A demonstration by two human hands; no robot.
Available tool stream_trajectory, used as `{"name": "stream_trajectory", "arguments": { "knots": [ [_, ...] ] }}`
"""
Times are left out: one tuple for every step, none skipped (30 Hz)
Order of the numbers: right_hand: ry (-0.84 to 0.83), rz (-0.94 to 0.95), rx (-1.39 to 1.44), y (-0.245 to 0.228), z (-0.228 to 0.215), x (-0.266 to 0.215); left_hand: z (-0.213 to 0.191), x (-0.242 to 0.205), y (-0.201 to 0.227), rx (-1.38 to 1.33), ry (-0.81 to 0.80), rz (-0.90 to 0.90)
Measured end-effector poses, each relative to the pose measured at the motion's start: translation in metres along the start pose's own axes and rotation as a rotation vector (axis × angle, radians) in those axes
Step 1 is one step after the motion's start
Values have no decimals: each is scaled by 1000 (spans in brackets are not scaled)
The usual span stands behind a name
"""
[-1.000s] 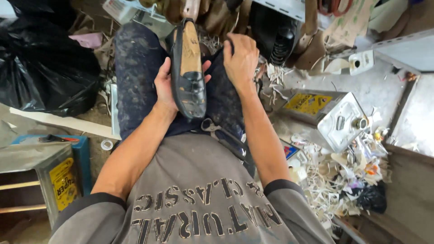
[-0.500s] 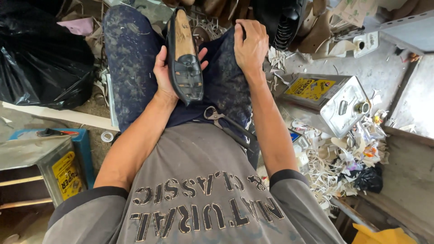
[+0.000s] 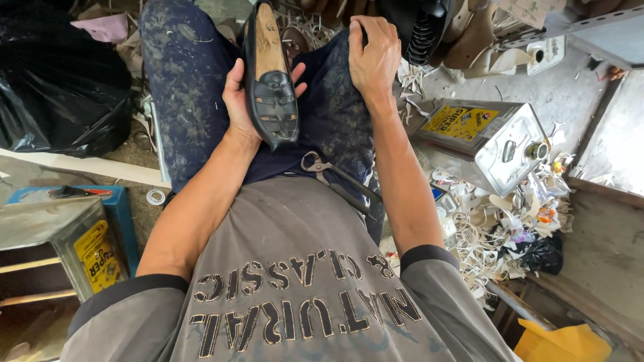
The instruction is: Lasting a shoe by pulling the leather upper over a last with pliers and hammering it into place.
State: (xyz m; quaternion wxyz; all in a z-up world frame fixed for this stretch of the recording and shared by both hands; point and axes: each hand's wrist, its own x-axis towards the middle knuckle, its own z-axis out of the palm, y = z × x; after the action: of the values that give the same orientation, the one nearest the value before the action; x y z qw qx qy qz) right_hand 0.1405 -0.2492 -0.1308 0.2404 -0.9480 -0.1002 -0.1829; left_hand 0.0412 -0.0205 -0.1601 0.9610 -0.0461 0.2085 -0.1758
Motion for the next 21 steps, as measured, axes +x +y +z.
{"name": "stream_trajectory", "arguments": {
  "knots": [
    [0,0,8,0,1,1,1,0,0,4,16,5],
    [-1,2,9,0,0,1,2,0,0,3,18,5],
    [9,-8,10,0,0,1,2,0,0,20,22,1],
    [20,-18,11,0,-1,1,2,0,0,38,26,-2],
    [19,-18,12,0,-1,1,1,1,0,37,27,-2],
    [21,-20,13,0,-1,2,0,2,0,33,39,-4],
    [25,-22,14,0,-2,2,-1,3,0,28,51,-6],
    [24,-22,14,-1,-2,2,0,2,0,28,51,-6],
    [21,-22,17,-1,-3,2,0,2,0,28,53,-11],
    [18,-21,19,-1,-3,3,0,2,0,27,54,-16],
    [18,-22,19,-1,-3,3,0,3,0,27,53,-16],
    [18,-19,22,-1,-3,3,-1,3,0,36,58,-13],
    [18,-15,25,-1,-3,3,-1,3,0,45,63,-10],
    [17,-15,25,-1,-3,2,-1,3,0,45,64,-10],
    [18,-11,27,0,-3,2,-1,3,0,48,62,-13],
    [19,-7,28,0,-2,2,-1,3,0,52,60,-15],
    [19,-7,28,0,-3,2,0,3,-1,51,60,-16],
    [17,-7,29,0,-3,2,0,3,-1,51,66,-15],
    [14,-7,32,0,-3,2,0,3,-1,51,73,-14],
    [14,-7,32,0,-3,2,2,2,-2,50,74,-13],
    [15,-9,29,-1,-4,3,5,1,-2,55,74,-19]
  ]
}}
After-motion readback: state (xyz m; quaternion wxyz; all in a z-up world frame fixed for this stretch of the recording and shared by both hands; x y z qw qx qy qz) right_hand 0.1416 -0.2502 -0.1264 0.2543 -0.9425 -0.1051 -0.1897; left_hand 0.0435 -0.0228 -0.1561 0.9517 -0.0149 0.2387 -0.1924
